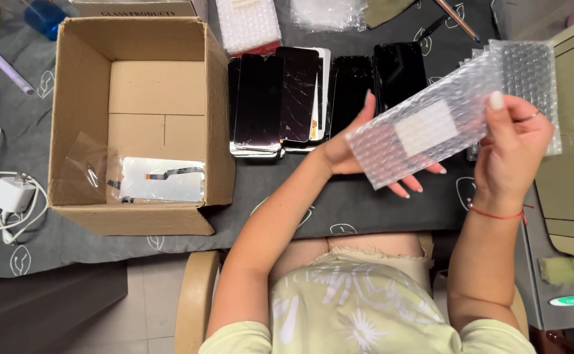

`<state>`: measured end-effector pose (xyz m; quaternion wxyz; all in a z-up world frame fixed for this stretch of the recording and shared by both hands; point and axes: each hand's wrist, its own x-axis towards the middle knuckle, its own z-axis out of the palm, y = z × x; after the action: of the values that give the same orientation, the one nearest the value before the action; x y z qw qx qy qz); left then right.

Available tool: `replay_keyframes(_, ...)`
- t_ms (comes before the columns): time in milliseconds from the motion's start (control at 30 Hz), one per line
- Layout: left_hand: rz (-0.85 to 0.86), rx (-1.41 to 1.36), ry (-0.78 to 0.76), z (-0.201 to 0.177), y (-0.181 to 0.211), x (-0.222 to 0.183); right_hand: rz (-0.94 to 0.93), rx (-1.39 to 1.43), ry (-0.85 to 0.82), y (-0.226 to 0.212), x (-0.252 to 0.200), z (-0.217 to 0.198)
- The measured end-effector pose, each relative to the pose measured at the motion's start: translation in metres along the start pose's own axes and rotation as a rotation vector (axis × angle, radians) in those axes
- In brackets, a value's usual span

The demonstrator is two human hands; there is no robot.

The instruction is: The person puts mobile phone screens into bubble wrap sleeves by hand. They pick up the screens one at a time from a stack and slide them into the protective covers on a workbench.

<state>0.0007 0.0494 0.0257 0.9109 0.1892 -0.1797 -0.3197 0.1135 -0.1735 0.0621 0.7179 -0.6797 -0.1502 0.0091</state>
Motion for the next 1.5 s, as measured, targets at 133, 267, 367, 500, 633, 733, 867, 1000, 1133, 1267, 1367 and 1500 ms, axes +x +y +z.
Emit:
replay_keyframes(133, -0.062, 0.033, -0.035, -0.002, -0.002, 0.000, -0.053, -0.136, -0.078, -0.012, -0.002, 0.020)
replay_keyframes(267, -0.035, -0.013, -0.029, 0.001, 0.004, -0.004, -0.095, -0.243, -0.164, -0.031, -0.007, 0.039)
replay_keyframes(367, -0.002, -0.048, -0.039, -0.012, -0.005, -0.003, -0.168, -0.272, -0.176, -0.035, -0.009, 0.046)
replay_keyframes(500, 0.085, -0.089, -0.133, -0.033, -0.015, 0.001, -0.424, -0.222, -0.219, -0.036, -0.003, 0.051)
replay_keyframes(633, 0.155, 0.050, -0.108, -0.020, -0.010, -0.004, -0.487, -0.270, -0.213, -0.043, -0.002, 0.042)
replay_keyframes(733, 0.206, 0.181, -0.066, -0.009, -0.006, -0.005, -0.516, -0.248, -0.227, -0.054, -0.009, 0.033)
replay_keyframes(867, 0.201, 0.187, -0.019, -0.010, -0.005, -0.006, -0.672, -0.348, -0.259, -0.060, -0.017, 0.016)
replay_keyframes(1000, 0.169, 0.244, 0.033, -0.009, -0.004, -0.007, -0.736, -0.412, -0.340, -0.075, -0.028, 0.008)
replay_keyframes(1133, 0.161, 0.369, 0.015, 0.000, 0.001, -0.008, -0.628, -0.438, -0.477, -0.074, -0.026, -0.010)
replay_keyframes(1267, 0.142, 0.324, 0.031, 0.009, 0.006, -0.008, -0.677, -0.529, -0.483, -0.086, -0.034, 0.001)
replay_keyframes(1367, 0.172, 0.145, 0.087, 0.012, 0.012, -0.011, -0.738, -0.483, -0.317, -0.084, -0.037, 0.008)
replay_keyframes(1500, 0.472, -0.074, 0.042, -0.008, 0.004, -0.010, -1.053, -0.515, -0.087, -0.075, -0.030, 0.024)
